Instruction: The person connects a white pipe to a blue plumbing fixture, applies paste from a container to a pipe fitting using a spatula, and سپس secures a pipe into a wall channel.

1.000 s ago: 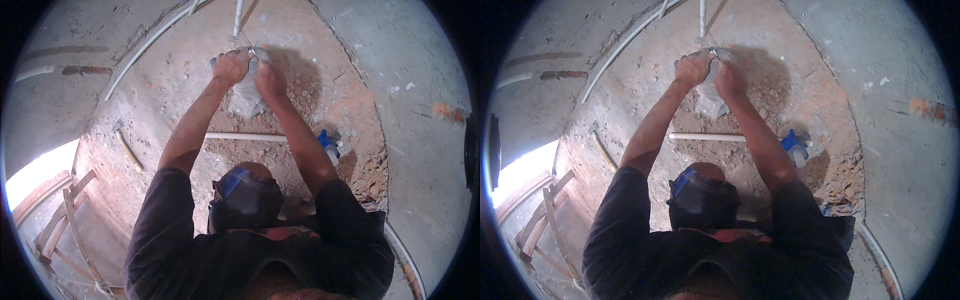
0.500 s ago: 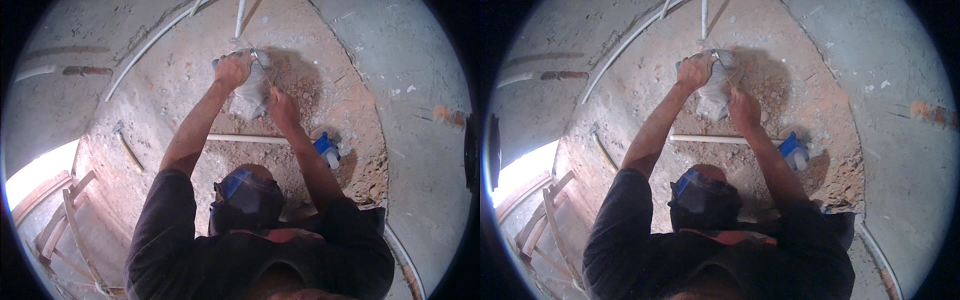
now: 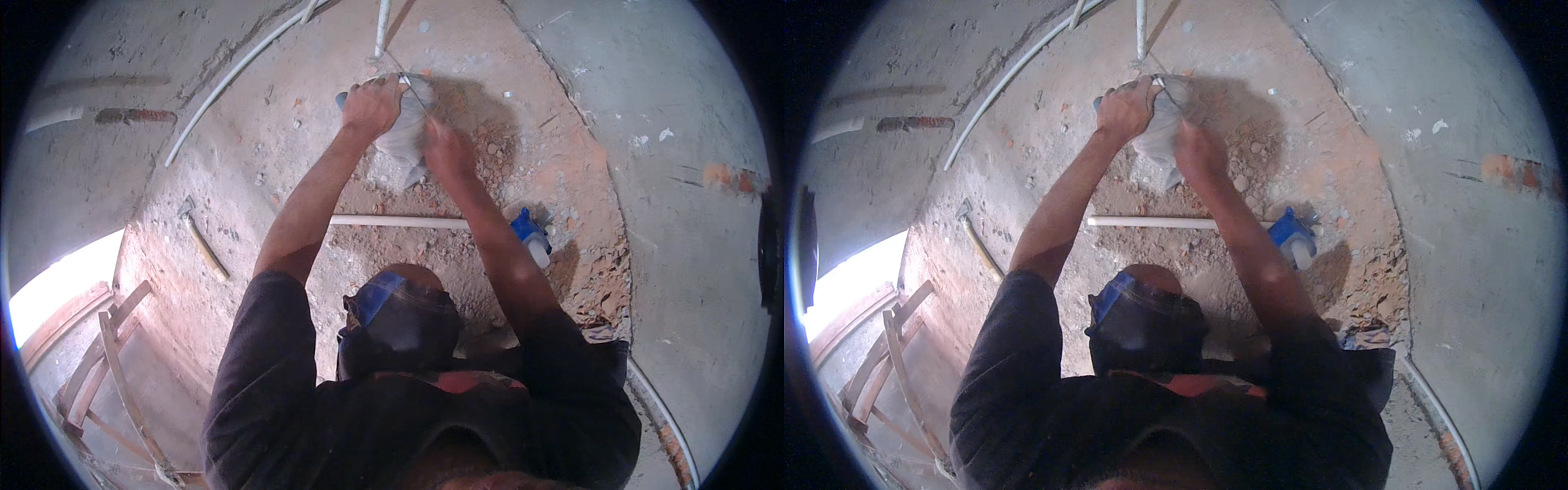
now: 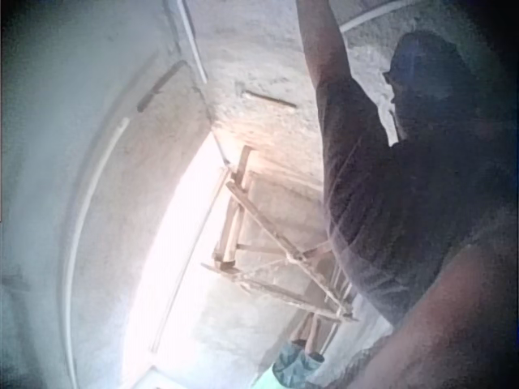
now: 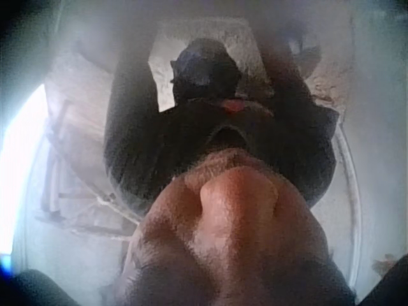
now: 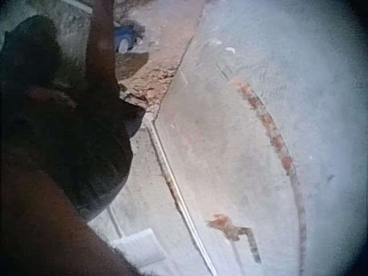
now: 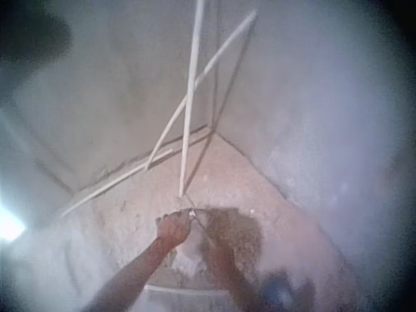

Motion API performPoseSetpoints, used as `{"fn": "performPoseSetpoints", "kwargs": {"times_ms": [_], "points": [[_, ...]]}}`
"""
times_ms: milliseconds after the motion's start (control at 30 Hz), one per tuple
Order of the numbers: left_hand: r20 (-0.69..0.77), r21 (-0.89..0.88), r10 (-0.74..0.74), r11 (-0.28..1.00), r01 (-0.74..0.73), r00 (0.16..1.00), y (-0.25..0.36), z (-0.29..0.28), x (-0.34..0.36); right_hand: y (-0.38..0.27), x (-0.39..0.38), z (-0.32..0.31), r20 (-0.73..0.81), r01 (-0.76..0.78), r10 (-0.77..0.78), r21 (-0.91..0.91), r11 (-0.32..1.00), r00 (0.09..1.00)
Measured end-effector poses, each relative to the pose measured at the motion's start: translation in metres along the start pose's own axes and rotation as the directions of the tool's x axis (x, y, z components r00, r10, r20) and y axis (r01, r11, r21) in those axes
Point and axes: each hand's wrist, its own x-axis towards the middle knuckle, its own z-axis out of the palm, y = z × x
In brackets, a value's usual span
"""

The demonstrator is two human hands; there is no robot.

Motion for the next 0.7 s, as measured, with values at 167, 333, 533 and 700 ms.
{"fn": "performPoseSetpoints", "kwargs": {"times_ms": [167, 333, 533, 700], "points": [[0.013, -0.057, 0.023, 0.998, -0.022, 1.0, -0.008, 0.0, 0.003, -0.013, 0.016, 0.004, 0.004, -0.08, 0.079, 0.025, 0.997, 0.997], [0.041, -0.025, 0.0, 1.0, 0.001, 0.999, -0.002, -0.002, -0.007, -0.002, -0.021, -0.002, 0.029, -0.081, 0.08, 0.04, 0.996, 0.996], [0.01, -0.049, 0.045, 0.998, -0.044, 0.999, -0.006, 0.0, 0.004, -0.01, 0.03, 0.009, 0.005, -0.019, 0.019, -0.036, 0.999, 1.0], [0.053, -0.031, -0.004, 1.0, 0.006, 0.999, 0.0, -0.006, 0.001, -0.004, -0.026, -0.021, 0.094, -0.143, 0.139, 0.04, 0.989, 0.986]]}}
